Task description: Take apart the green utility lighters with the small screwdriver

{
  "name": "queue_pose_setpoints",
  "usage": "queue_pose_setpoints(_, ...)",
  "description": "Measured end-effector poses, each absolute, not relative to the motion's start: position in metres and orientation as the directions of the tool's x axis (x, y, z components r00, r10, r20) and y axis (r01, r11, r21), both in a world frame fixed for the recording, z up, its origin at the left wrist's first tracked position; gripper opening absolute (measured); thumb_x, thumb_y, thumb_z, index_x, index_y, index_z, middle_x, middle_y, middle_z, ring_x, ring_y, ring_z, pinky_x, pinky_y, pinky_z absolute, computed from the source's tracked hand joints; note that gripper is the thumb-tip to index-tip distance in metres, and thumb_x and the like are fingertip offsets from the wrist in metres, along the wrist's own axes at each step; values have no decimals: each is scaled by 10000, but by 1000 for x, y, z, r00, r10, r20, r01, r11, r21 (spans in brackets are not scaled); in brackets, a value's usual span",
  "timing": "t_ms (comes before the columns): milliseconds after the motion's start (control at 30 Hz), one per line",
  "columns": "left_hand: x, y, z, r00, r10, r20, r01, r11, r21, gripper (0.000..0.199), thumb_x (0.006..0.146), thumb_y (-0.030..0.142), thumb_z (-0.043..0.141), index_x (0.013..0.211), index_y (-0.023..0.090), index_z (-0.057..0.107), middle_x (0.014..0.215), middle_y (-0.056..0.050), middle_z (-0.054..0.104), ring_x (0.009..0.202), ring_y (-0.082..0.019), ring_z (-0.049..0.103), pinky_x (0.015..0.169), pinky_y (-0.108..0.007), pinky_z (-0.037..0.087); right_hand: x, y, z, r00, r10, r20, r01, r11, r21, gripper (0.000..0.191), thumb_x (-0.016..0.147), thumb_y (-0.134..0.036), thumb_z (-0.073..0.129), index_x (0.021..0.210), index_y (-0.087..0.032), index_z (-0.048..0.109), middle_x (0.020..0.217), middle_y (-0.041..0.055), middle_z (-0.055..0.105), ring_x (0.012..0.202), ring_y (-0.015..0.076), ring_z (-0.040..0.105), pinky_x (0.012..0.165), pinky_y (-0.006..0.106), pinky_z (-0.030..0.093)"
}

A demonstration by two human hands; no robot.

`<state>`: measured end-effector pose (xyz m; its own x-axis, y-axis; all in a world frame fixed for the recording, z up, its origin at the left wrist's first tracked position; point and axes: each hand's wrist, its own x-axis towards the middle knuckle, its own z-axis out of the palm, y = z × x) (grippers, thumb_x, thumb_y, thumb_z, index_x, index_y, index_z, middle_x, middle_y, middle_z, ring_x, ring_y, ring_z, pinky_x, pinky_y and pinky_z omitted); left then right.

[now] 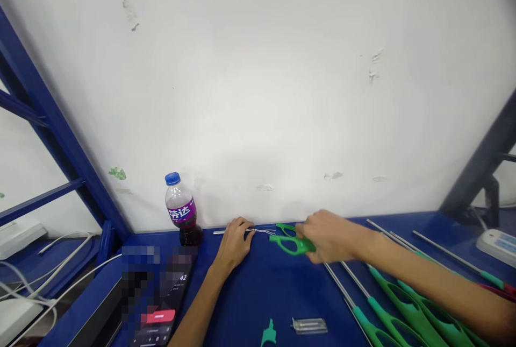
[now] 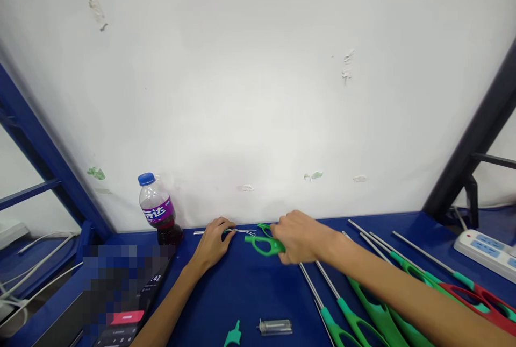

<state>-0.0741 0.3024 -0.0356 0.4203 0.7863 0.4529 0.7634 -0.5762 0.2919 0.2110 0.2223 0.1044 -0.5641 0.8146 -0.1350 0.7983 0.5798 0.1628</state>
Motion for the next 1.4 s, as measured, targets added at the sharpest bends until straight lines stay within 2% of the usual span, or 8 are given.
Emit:
queue_pose_setpoints(100, -74, 302, -34, 428, 782, 453, 755, -585, 296, 296, 1048, 388, 696, 1266, 188, 685, 1298, -93, 697, 1127, -250, 701, 991, -486, 604, 227, 247, 106, -490, 856, -167, 837, 515, 182, 333, 918, -414, 788, 1104, -139, 753, 948, 105, 777, 863, 274, 736, 784, 403, 544)
queue_pose_setpoints(167, -74, 302, -33, 429, 781, 454, 753, -587, 298, 295, 1048, 388, 696, 1263, 186, 685, 1290, -92, 699, 1118, -248, 704, 986, -484, 606, 233, 259, 100, -456, 863, -219, 848, 496, 188, 333, 995, -457, 746, 1145, -160, 726, 1048, 65, 753, 920, 228, 726, 861, 425, 595)
queue_pose_setpoints(233, -74, 303, -33, 427, 782, 455, 754, -585, 299, 294, 1049, 388, 696, 1261, 185, 686, 1285, -91, 700, 1113, -247, 705, 984, -482, 607, 236, 265, 92, -438, 859, -264, 850, 491, 188, 333, 1034, -458, 715, 1198, -168, 707, 1139, 65, 736, 979, 221, 725, 899, 442, 616)
queue_pose_setpoints(467, -74, 303, -33, 420, 788, 451, 758, -578, 302, 288, 1050, 386, 693, 1263, 191, 687, 1300, -93, 696, 1131, -250, 700, 997, -487, 602, 235, 274, 78, -439, 852, -286, 845, 500, 191, 343, 1040, -426, 717, 1267, -170, 693, 1246, 90, 720, 1073, 251, 723, 944, 477, 618)
queue_pose_setpoints(933, -74, 303, -31, 414, 776, 476, 751, -587, 303, 285, 1050, 389, 692, 1251, 187, 688, 1279, -90, 701, 1110, -245, 704, 983, -479, 607, 240, 285, 72, -496, 832, -248, 814, 545, 200, 356, 1044, -427, 712, 1290, -172, 684, 1252, 92, 716, 1063, 249, 725, 930, 470, 624)
queue_pose_setpoints(1133, -74, 303, -30, 408, 772, 487, 748, -588, 307, 278, 1051, 388, 691, 1244, 188, 691, 1278, -89, 702, 1111, -244, 704, 985, -478, 607, 248, 281, 77, -580, 810, -88, 787, 585, 194, 368, 1054, -465, 687, 1275, -170, 684, 1190, 79, 728, 1016, 236, 728, 912, 458, 620)
queue_pose_setpoints(1233, -74, 304, -30, 413, 767, 492, 744, -595, 303, 282, 1051, 391, 691, 1245, 186, 690, 1277, -89, 702, 1114, -245, 704, 986, -480, 606, 261, 270, 87, -630, 775, 50, 767, 611, 195, 302, 1077, -411, 637, 1247, -168, 697, 1186, 99, 725, 1099, 268, 699, 920, 452, 597)
queue_pose_setpoints(1400, -76, 308, -31, 424, 759, 494, 740, -605, 296, 280, 1051, 395, 690, 1239, 188, 692, 1274, -89, 703, 1115, -246, 703, 993, -483, 602, 297, 237, 103, -652, 719, 241, 758, 607, 237, 306, 1093, -356, 552, 1299, -183, 698, 1504, 196, 591, 1350, 355, 579, 1086, 535, 502)
